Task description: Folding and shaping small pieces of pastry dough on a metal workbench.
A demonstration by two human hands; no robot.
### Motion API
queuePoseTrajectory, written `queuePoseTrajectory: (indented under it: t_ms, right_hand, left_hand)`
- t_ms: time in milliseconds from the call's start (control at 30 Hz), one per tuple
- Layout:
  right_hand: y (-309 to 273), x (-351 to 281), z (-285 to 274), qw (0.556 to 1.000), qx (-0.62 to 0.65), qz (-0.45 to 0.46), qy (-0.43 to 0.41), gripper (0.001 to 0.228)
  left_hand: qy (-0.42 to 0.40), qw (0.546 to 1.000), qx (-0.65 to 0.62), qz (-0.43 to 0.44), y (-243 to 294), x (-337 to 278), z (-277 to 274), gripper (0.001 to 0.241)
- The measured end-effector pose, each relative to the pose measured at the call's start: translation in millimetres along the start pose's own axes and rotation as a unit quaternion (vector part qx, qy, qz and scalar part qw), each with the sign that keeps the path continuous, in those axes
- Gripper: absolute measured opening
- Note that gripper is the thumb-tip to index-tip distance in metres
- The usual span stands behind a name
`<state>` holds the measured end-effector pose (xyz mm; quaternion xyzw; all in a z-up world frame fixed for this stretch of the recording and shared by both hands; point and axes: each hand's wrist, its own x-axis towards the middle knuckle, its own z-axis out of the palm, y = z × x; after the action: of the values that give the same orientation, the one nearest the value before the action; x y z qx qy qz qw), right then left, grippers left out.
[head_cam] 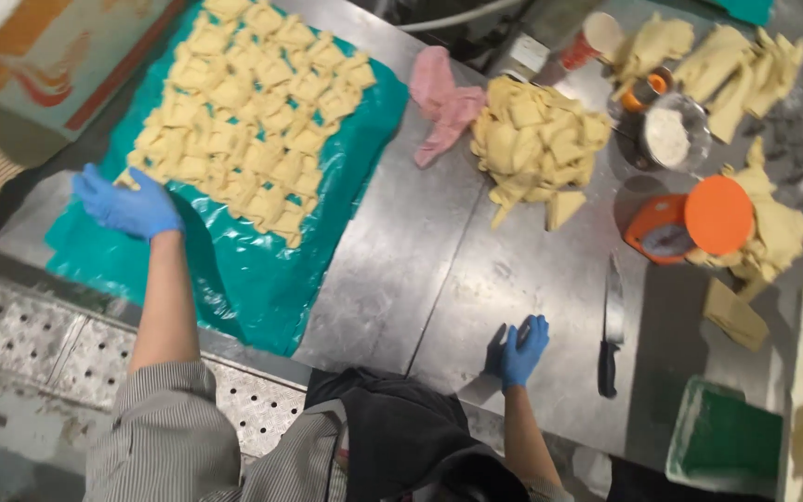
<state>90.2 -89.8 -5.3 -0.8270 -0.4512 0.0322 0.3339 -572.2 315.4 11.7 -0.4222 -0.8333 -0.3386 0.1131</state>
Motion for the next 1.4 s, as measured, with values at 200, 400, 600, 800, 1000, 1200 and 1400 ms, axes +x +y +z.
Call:
queuePoseTrajectory:
  t_ms: [200,400,600,800,1000,1200,1400]
  right_hand:
    - [-17,3,-1,0.999,-0.014,0.019,0.026,0.06]
    - [-11,7,-1,0.998,-0.026,0.035,0.04,0.056]
    - [7,60,-10,0.996,0.064,0.057,0.035,0.044]
    - [84,173,40,0.947,0.301,0.117,-0.007,0.042]
    - [117,304,83,0.947,0.243,0.188,-0.098,0.035]
    - [79,343,102,0.924,0.295,0.243,0.029,0.038]
    - [65,326,109,0.847,0.472,0.224,0.096,0.065]
  left_hand:
    - [-0.127,0.905,-0.352,0.201,185,-224,-118,0.031]
    - [-0.523,0.789,-0.31,0.091,229,-413,-143,0.03]
    - [-0.444,0.752,-0.258,0.412,215,-443,-139,0.018]
    - [-0.423,0.774,-0.226,0.412,227,-445,-152,0.015]
    - [-0.389,0.797,-0.186,0.423,226,-452,-147,0.019]
    - [-0.409,0.799,-0.163,0.41,235,-451,-150,0.019]
    - [-0.419,0.798,-0.159,0.403,234,-452,-147,0.019]
